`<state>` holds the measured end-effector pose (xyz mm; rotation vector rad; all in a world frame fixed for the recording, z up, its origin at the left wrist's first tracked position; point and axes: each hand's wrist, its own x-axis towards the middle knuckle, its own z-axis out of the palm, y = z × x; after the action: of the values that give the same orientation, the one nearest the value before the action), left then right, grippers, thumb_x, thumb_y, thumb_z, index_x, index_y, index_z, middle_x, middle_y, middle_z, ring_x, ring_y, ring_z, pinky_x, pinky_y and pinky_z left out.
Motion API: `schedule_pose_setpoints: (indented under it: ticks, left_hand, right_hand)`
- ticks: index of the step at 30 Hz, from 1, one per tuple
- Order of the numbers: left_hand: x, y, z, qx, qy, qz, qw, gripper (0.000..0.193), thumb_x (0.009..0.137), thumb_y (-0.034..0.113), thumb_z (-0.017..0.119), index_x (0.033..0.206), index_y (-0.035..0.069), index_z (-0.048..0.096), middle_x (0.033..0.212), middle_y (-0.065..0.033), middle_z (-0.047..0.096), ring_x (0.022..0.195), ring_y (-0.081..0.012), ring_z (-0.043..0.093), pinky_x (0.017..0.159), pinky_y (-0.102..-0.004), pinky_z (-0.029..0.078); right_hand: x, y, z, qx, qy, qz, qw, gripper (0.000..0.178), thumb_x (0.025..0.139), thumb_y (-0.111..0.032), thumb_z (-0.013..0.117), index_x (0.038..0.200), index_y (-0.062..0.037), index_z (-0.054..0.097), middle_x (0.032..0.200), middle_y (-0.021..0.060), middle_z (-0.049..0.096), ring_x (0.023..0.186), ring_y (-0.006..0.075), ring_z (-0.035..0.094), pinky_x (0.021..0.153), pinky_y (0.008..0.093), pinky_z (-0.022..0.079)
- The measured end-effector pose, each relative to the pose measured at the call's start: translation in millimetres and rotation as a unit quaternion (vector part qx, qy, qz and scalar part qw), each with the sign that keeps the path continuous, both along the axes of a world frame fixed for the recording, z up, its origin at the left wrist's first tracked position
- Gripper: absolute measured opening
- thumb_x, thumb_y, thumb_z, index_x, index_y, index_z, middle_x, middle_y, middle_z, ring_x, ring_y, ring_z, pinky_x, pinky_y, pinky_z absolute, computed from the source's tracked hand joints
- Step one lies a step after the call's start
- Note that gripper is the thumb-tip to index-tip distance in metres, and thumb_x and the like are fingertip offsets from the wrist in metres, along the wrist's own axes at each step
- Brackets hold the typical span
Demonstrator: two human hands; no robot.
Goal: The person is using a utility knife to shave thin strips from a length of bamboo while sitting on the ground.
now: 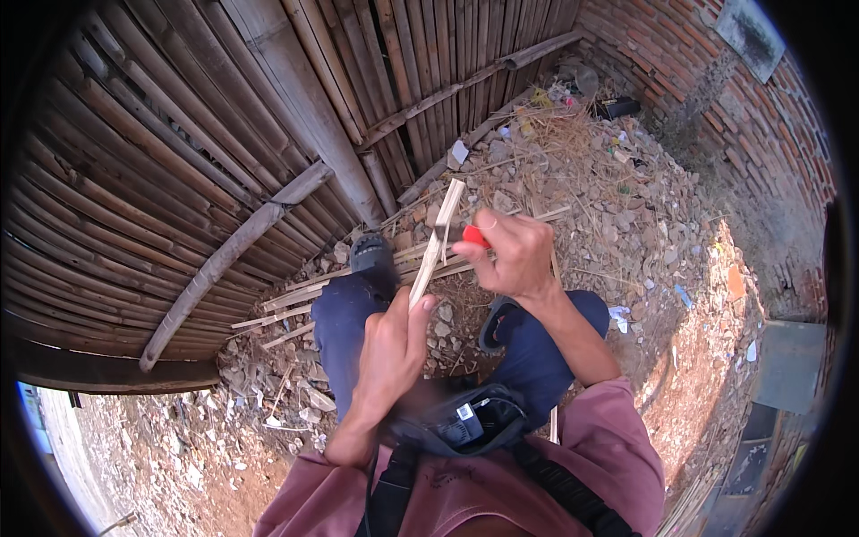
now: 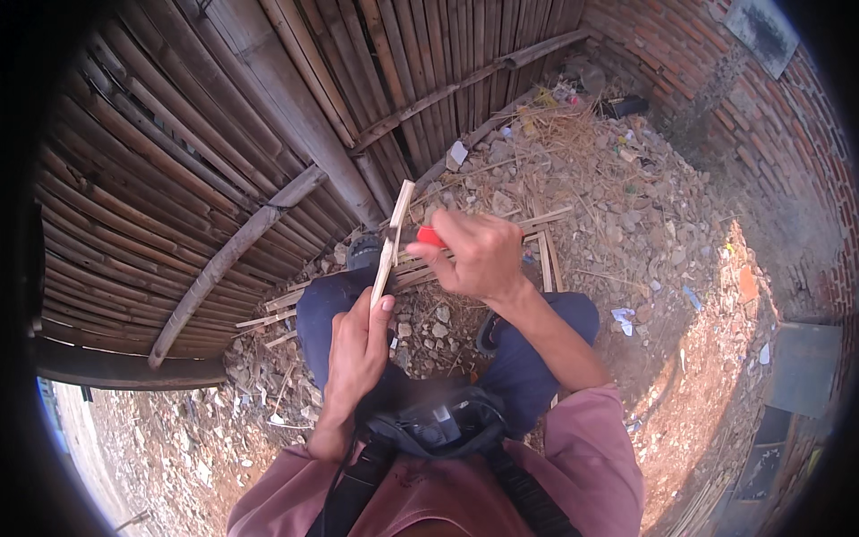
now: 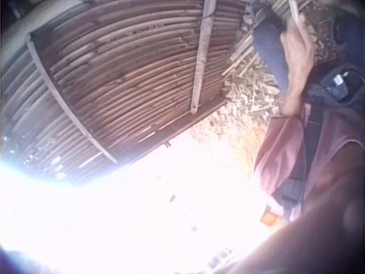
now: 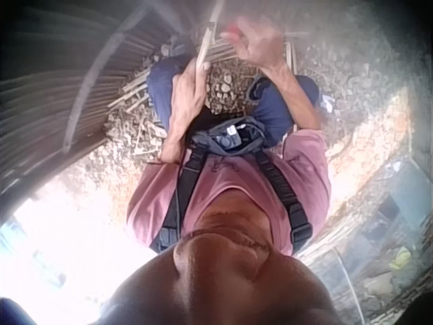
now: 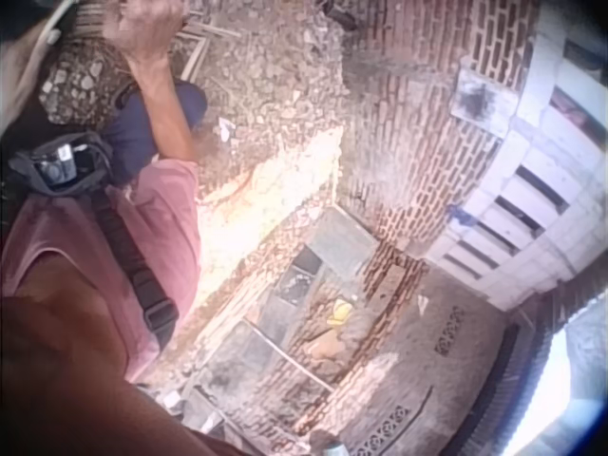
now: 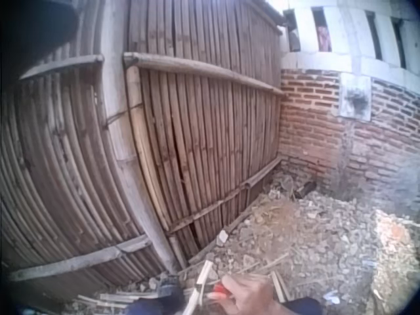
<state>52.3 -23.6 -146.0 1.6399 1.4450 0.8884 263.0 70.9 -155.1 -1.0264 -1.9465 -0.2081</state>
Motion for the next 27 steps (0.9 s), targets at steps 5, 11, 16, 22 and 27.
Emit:
schedule_pose_setpoints:
  ticks: [5,11,16,22,27]
  left_hand:
    - [-19,-20,-24,-0.049,0.011,-0.012,0.999,0.036,0.115,0.030,0.051,0.103,-0.001,0.063,0.064,-0.0183,0.053,0.056,-0.0347,0.051,0.059,-0.0449,0.043]
    - [-22,-9,-12,-0.031,0.010,0.010,0.999,0.034,0.113,0.030,0.053,0.101,-0.001,0.061,0.064,-0.0229,0.057,0.063,-0.0499,0.061,0.059,-0.0515,0.045]
    - [-18,-5,-10,-0.022,-0.032,0.004,0.999,0.041,0.115,0.035,0.050,0.097,-0.001,0.059,0.063,-0.0137,0.049,0.058,-0.0298,0.047,0.058,-0.0438,0.039]
    - [-24,3,-19,-0.079,-0.109,-0.048,0.990,0.052,0.116,0.039,0.043,0.088,-0.003,0.054,0.063,-0.0113,0.047,0.060,-0.0246,0.043,0.061,-0.0433,0.038]
    - [-21,6,-13,-0.089,-0.114,-0.067,0.987,0.053,0.117,0.039,0.039,0.084,-0.002,0.050,0.064,-0.0090,0.044,0.060,-0.0231,0.040,0.061,-0.0421,0.035]
  right_hand:
    - [92,57,31,-0.073,0.170,-0.206,0.961,0.054,0.113,-0.048,0.049,0.089,-0.0020,0.062,0.060,0.0090,0.056,0.052,0.0247,0.054,0.054,0.0412,0.037]
    - [65,35,-14,-0.110,0.233,0.008,0.966,0.055,0.111,-0.051,0.048,0.087,-0.0018,0.054,0.065,0.0061,0.043,0.058,0.0185,0.043,0.056,0.0358,0.033]
    - [17,16,-11,-0.094,0.081,0.148,0.981,0.054,0.105,-0.056,0.058,0.086,-0.0054,0.059,0.066,0.0088,0.051,0.057,0.0304,0.057,0.055,0.0402,0.043]
    - [-7,5,-22,-0.081,0.006,0.204,0.976,0.061,0.100,-0.063,0.062,0.077,-0.0064,0.055,0.066,0.0095,0.052,0.056,0.0319,0.057,0.054,0.0426,0.043]
    - [-12,0,-22,-0.076,0.005,0.185,0.980,0.060,0.099,-0.061,0.065,0.076,-0.0067,0.054,0.065,0.0091,0.052,0.054,0.0333,0.056,0.052,0.0430,0.043]
